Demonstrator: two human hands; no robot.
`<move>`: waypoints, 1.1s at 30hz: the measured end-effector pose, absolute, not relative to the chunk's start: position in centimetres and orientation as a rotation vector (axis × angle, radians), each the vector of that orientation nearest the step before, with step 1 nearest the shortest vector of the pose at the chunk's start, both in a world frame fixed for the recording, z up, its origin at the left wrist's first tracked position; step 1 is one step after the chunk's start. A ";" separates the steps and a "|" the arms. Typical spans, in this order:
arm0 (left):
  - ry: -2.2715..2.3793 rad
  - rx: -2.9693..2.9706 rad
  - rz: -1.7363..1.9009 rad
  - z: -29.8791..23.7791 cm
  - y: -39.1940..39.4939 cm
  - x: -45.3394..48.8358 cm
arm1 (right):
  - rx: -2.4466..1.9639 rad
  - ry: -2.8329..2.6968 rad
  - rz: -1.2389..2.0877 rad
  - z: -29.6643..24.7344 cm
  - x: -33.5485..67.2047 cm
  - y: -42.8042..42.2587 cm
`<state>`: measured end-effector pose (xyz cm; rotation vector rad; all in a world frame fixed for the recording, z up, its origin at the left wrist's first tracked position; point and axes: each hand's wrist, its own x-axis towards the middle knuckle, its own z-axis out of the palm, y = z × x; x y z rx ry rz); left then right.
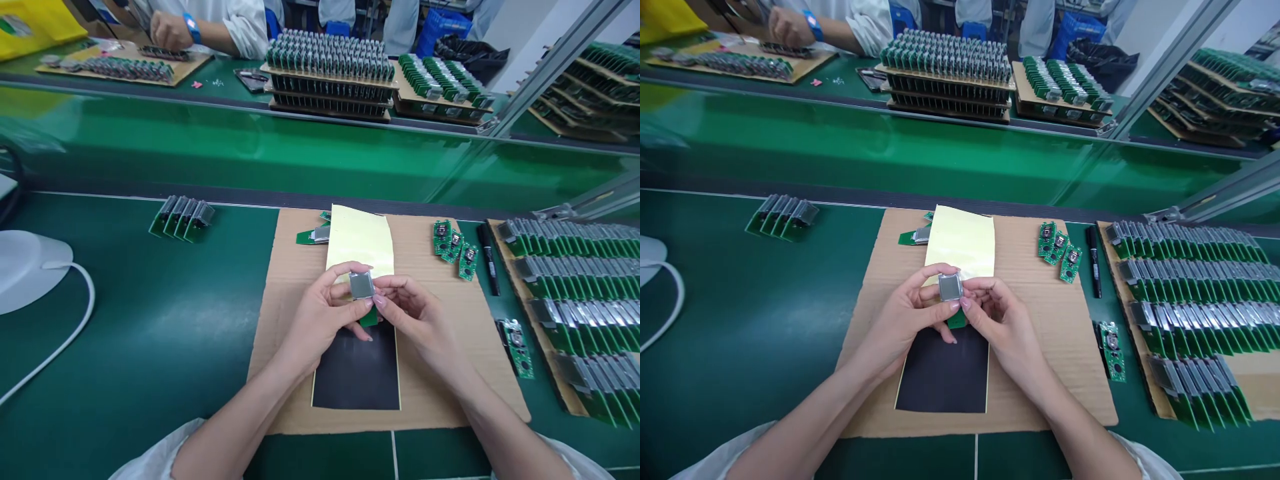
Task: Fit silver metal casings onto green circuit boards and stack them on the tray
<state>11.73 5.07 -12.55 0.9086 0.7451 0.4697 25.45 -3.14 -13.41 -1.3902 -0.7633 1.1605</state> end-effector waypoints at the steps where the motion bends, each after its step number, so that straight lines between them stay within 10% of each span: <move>1: 0.750 0.910 0.476 -12.6 5.1 11.7 | -1.378 -0.762 1.172 -13.4 25.4 -3.2; 33: 0.567 0.858 0.344 -12.0 5.9 11.3 | -1.364 -0.647 1.218 -13.1 26.2 -3.2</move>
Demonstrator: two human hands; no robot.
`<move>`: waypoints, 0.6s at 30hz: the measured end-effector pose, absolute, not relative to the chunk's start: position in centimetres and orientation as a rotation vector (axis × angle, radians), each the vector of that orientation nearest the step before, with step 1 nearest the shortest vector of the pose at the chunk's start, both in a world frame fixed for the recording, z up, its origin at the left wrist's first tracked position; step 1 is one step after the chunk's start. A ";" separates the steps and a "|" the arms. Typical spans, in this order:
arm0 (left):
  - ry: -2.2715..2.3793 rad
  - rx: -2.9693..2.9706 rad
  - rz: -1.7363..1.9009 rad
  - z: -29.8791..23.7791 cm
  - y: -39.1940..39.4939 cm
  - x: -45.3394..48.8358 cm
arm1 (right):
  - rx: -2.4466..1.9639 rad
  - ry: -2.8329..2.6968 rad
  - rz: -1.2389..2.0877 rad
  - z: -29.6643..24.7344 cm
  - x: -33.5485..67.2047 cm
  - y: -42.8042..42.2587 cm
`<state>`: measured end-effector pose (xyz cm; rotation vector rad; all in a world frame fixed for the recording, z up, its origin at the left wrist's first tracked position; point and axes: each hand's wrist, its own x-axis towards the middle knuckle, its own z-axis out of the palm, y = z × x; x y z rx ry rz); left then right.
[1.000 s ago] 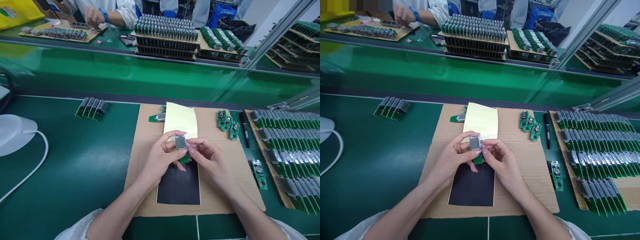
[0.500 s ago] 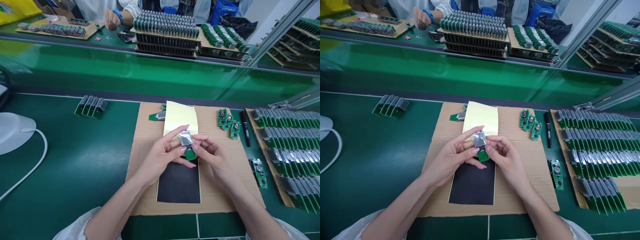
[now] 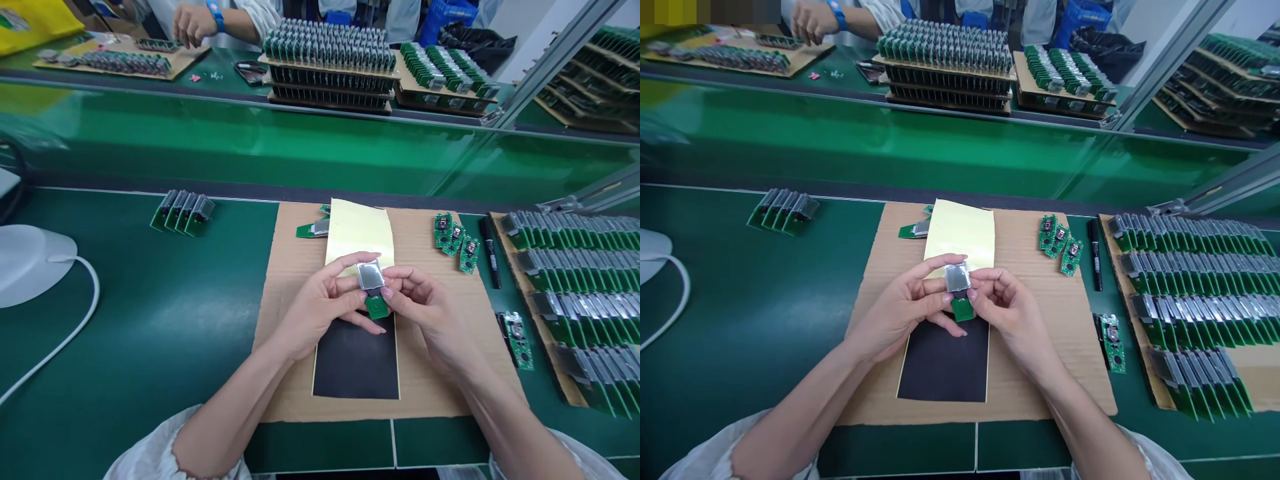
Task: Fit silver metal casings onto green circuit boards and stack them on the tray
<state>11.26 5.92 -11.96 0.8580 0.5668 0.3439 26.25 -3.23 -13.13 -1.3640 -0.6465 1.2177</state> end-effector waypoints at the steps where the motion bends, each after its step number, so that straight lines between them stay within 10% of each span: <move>1: 0.573 0.859 0.345 -12.0 5.9 11.3 | -1.373 -0.645 1.211 -13.1 26.2 -3.2; 18: 0.590 0.825 0.410 -12.8 5.2 11.8 | -1.385 -0.695 1.284 -13.1 26.6 -3.3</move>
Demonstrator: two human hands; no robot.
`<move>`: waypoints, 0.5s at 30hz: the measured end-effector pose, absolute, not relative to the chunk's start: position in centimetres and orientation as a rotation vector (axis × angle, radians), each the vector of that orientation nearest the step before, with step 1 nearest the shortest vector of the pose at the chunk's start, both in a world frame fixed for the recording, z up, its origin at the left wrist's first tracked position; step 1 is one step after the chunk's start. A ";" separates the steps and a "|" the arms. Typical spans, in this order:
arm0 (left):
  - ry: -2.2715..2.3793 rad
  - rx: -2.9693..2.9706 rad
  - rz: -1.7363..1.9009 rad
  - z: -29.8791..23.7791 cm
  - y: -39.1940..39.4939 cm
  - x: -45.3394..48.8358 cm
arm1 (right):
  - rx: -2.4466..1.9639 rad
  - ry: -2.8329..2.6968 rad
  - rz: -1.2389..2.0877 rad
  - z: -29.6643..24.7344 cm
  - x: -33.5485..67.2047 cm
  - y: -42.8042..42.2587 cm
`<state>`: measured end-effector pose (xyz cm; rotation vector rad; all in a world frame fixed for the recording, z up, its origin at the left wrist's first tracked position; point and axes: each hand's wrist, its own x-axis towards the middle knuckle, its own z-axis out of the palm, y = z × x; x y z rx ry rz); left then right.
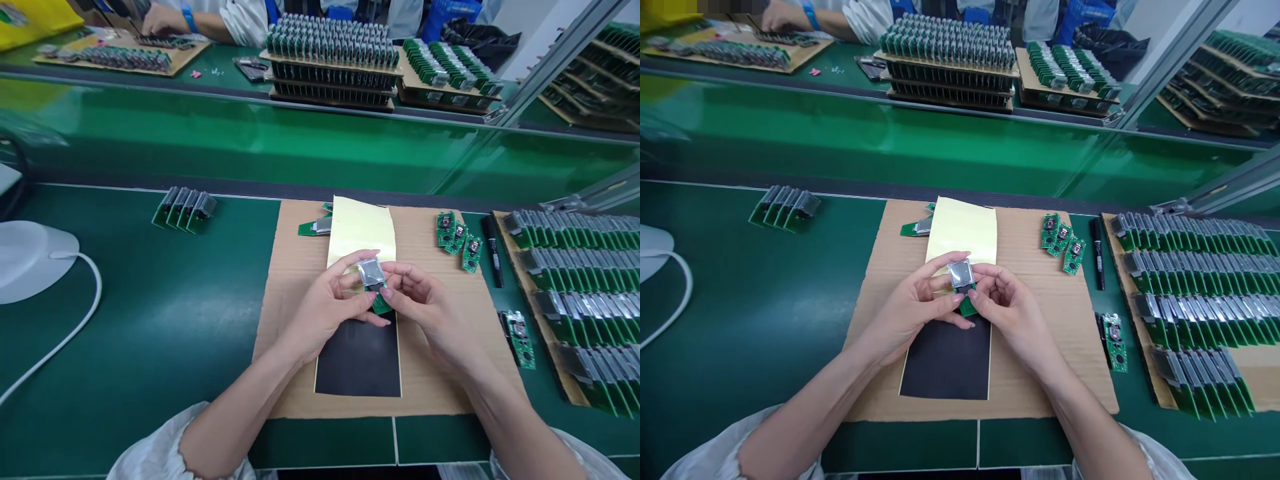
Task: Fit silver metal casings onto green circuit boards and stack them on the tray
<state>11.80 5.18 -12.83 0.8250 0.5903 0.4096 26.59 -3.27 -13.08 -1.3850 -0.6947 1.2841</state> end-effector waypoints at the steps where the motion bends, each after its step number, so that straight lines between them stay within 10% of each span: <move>1: 0.594 0.831 0.416 -12.9 5.1 11.8 | -1.383 -0.702 1.278 -13.1 26.5 -3.3; 15: 0.620 0.810 0.450 -13.0 4.7 12.1 | -1.367 -0.750 1.250 -13.1 26.5 -3.2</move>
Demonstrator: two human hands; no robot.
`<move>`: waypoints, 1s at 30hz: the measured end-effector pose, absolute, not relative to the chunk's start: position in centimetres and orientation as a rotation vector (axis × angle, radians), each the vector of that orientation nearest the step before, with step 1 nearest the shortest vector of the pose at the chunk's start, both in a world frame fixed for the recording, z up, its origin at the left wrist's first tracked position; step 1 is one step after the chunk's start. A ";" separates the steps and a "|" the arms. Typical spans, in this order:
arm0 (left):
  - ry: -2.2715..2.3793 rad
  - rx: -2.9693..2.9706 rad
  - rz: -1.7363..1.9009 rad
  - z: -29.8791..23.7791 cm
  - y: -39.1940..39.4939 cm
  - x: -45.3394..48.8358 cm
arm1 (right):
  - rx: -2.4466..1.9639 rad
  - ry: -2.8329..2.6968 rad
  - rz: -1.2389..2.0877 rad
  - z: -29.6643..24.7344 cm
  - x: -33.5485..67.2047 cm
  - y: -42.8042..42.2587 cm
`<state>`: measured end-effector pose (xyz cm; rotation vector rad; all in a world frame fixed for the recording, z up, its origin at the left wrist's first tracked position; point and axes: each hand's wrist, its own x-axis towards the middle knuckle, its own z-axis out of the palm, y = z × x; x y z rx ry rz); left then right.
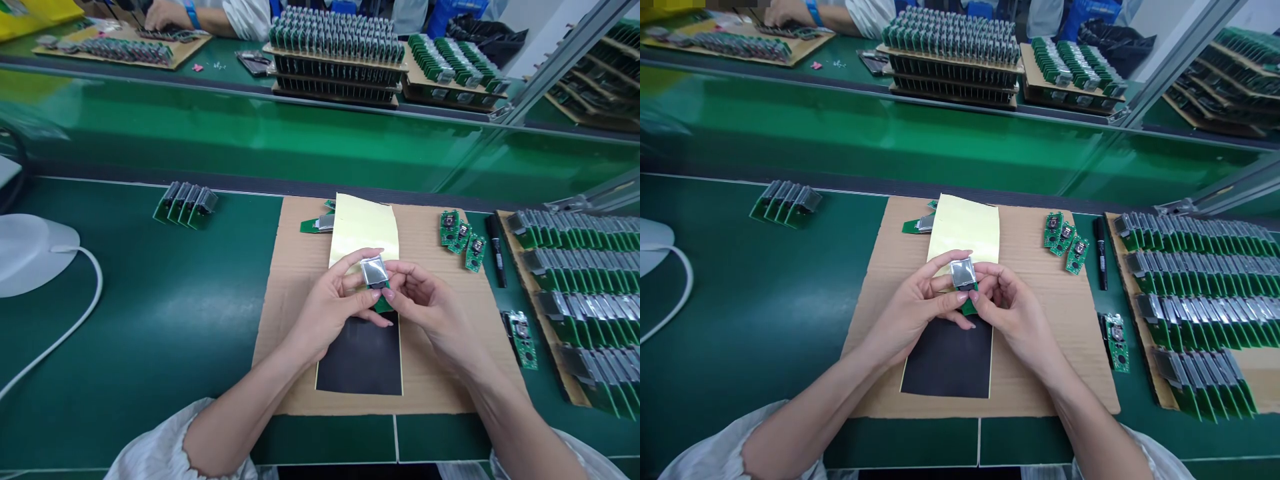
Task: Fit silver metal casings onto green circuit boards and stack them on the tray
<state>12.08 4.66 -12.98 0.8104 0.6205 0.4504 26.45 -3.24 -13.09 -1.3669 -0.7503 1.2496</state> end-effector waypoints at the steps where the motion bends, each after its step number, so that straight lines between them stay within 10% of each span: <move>1: 0.624 0.805 0.451 -12.9 4.7 12.1 | -1.371 -0.748 1.247 -13.1 26.4 -3.3; 18: 0.647 0.839 0.362 -12.6 4.7 12.0 | -1.438 -0.607 1.241 -12.8 26.3 -3.2; 30: 0.748 2.152 0.666 -13.1 4.7 11.5 | -1.540 -0.706 1.170 -12.3 26.1 -3.3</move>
